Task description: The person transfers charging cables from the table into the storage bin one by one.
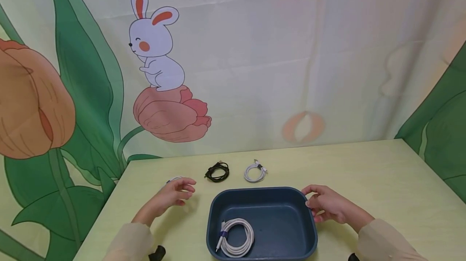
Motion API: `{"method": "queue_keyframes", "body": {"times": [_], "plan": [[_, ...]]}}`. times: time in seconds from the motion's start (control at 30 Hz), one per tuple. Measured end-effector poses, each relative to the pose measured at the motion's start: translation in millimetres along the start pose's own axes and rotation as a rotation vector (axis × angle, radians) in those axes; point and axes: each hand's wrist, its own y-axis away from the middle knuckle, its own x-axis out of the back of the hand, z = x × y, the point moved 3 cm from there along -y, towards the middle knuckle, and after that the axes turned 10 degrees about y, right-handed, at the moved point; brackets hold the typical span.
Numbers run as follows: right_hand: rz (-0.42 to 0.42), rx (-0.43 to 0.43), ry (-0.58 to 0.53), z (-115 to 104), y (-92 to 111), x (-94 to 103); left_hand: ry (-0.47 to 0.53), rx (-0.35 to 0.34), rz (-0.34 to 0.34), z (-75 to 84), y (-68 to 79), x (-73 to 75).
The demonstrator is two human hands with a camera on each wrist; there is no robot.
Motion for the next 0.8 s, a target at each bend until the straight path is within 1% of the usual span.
{"method": "queue_keyframes", "body": {"times": [0.2,0.43,0.67,0.8], "plan": [[-0.003,0.007,0.005,-2,0,-0.9,0.008,0.002,0.050,-4.4,0.4,6.8],[0.007,-0.008,-0.001,1,0,0.2,0.031,0.015,0.075,-11.3,-0.1,12.8],[0.006,-0.007,-0.003,1,-1,0.4,0.052,0.037,0.117,-15.9,0.0,16.5],[0.005,-0.006,-0.006,0,0,0.0,0.059,0.033,0.139,-17.9,0.2,17.6]]}}
